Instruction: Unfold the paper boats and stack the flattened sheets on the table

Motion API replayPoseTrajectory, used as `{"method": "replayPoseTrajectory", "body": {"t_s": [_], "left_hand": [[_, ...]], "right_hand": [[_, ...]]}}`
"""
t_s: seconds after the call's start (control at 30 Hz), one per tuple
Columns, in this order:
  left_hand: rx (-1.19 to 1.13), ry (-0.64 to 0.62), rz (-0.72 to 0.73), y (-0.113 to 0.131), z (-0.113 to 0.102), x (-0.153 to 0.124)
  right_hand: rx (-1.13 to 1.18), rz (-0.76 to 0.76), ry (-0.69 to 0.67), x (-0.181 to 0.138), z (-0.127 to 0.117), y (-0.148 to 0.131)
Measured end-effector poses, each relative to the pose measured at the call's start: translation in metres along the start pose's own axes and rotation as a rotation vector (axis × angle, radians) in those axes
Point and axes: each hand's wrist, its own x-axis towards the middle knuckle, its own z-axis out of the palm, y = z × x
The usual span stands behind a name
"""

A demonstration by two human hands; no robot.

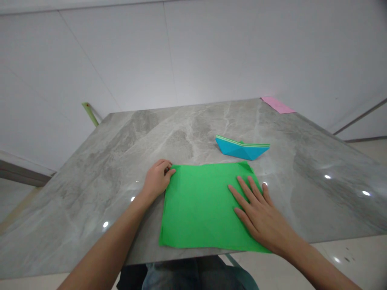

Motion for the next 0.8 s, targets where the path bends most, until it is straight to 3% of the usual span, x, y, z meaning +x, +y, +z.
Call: {"method": "replayPoseTrajectory", "body": {"t_s": [0.1,0.23,0.3,0.4,0.53,0.67,0.8], "left_hand": [[0.074,0.034,-0.023,0.010,-0.001,-0.001],[0.313,0.134,-0.007,0.065,0.013,-0.028],[0.426,-0.022,0.177,0.095,0.029,-0.047],[0.456,-0.261,0.285,0.116,0.052,-0.064],[0.384,-0.347,0.341,0.095,0.055,-0.055],[0.411,-0.310,0.193,0.066,0.039,-0.036],[0.464,-0.266,0.083,0.063,0.038,-0.039]], "right_hand": [[-0.013,-0.011,0.022,0.001,-0.003,-0.004],[-0.008,-0.097,0.015,0.006,-0.006,-0.020],[0.033,-0.171,-0.017,0.010,-0.006,-0.030],[0.130,-0.242,-0.098,0.019,-0.007,-0.038],[0.220,-0.201,-0.191,0.033,-0.007,-0.018],[0.160,0.019,-0.144,0.047,0.001,0.016],[0.155,0.017,-0.146,0.056,0.010,0.035]]}}
